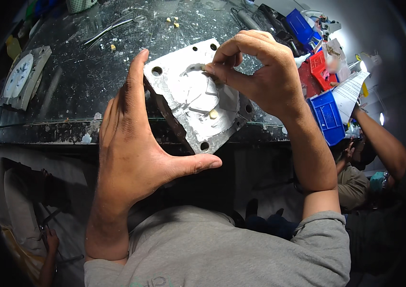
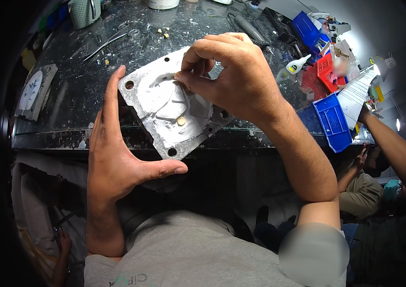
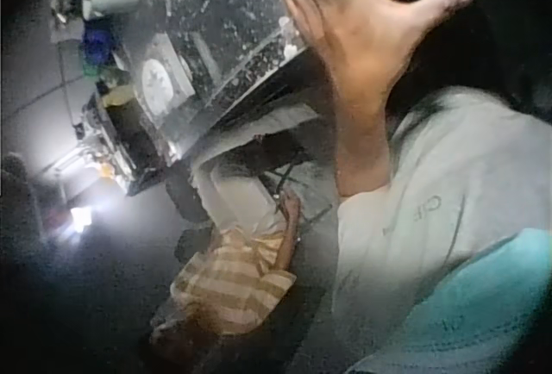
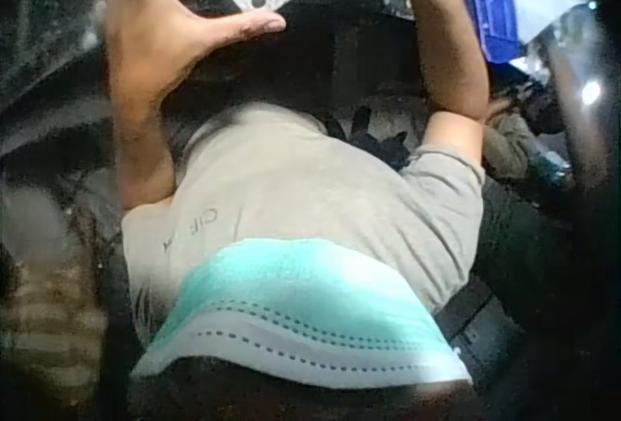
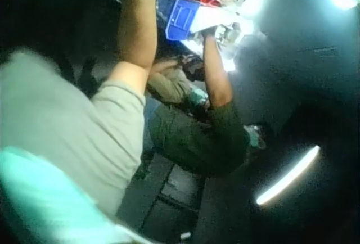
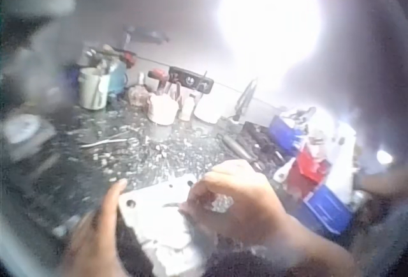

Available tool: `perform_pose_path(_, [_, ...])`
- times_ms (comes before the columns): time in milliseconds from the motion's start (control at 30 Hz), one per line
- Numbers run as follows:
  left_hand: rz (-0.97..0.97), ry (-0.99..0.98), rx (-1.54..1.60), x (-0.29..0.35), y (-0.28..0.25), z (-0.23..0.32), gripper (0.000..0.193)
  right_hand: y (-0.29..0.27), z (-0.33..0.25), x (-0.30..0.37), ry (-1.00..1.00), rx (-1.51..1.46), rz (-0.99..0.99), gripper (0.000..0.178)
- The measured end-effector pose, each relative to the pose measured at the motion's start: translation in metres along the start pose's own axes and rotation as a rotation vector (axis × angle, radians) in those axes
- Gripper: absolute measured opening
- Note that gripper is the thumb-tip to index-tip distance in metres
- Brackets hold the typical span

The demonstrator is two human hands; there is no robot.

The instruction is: The person places artificial teeth into a dental mold by hand, adjusts them using a metal tool, and moves the mold to the side of the workbench.

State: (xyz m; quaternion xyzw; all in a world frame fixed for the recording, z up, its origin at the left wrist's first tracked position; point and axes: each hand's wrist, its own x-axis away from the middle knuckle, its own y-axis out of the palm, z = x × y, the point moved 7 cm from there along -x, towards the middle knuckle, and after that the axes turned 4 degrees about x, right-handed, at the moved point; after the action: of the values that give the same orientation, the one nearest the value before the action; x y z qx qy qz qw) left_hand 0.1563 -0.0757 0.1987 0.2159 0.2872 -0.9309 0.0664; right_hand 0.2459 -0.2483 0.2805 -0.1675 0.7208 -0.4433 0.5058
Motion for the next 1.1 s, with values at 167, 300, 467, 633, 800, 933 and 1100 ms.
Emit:
perform_pose_path(167, [-0.009,-0.015,-0.006,0.000,0.000,0.001,0.157,-0.001,0.002,-0.001,0.007,-0.024,0.015,0.018])
perform_pose_path(300, [-0.002,-0.003,0.005,0.000,0.001,0.001,0.153,0.001,0.000,-0.001,-0.023,0.023,0.001,0.018])
perform_pose_path(467, [0.011,0.065,-0.040,0.000,0.000,0.002,0.148,0.000,-0.006,-0.002,-0.063,0.144,-0.039,0.019])
perform_pose_path(633, [0.001,0.042,-0.028,-0.001,-0.001,0.001,0.148,0.003,-0.006,-0.007,-0.069,0.165,-0.061,0.019])
perform_pose_path(800, [0.000,-0.011,-0.022,0.000,-0.001,0.000,0.147,0.001,-0.003,-0.010,-0.031,0.108,-0.126,0.019])
perform_pose_path(933, [0.019,-0.026,-0.032,0.000,-0.001,0.000,0.147,-0.011,0.038,-0.034,0.147,-0.510,-0.036,0.020])
perform_pose_path(1100, [-0.003,-0.034,-0.019,-0.001,-0.003,0.001,0.148,0.042,0.116,-0.081,0.236,0.119,-0.178,0.024])
